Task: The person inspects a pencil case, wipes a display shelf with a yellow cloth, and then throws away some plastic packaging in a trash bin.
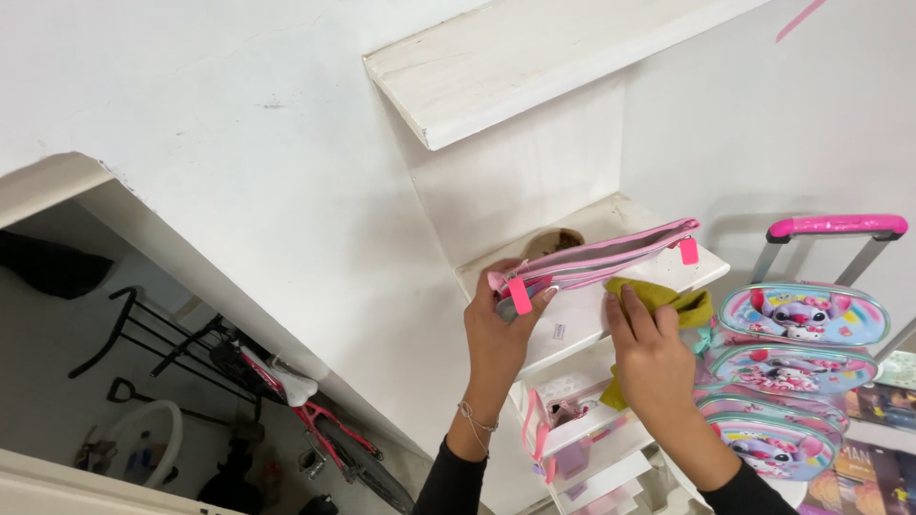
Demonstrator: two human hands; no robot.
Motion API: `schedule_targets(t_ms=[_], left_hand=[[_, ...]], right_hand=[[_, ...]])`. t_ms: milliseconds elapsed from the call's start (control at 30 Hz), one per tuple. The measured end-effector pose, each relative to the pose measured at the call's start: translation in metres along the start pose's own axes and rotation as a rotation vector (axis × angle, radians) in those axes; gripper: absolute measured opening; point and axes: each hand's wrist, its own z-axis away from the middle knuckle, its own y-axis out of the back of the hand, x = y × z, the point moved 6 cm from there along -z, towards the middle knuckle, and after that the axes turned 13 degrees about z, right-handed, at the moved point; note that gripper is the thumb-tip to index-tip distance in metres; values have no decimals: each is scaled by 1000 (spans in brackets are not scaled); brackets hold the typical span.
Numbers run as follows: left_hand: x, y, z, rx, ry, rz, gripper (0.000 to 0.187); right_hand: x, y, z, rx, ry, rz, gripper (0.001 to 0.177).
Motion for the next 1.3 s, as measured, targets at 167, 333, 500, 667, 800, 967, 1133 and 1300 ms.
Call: schedule_targets(t_ms=[167,333,500,667,800,967,1133,1300], left_hand=[[-1,-1,-2,39,37,-11,23],[-2,0,-11,90,129,-76,33],[-2,-1,-17,124,151,-83,33],[-10,1,-24,153,192,-68,31],[-5,-1,-24,147,227,-74,36],[5,1,-21,152,160,-14,32],[8,5,-18,166,98,-39,59],[11,12,-11,191,-26,-46,65]], right_hand=[[-4,0,2,-52,-17,20,51],[-5,3,-1,-81,-74,23,52],[-4,3,0,-62,-87,27,59],[-5,5,0,-51,-98,48,56],[-6,9,-2,-37,-103,25,56],[-5,14,-4,-26,-116,42,58],[-3,16,-5,-38,-89,0,57],[-2,17,-5,-48,-94,-19,60]])
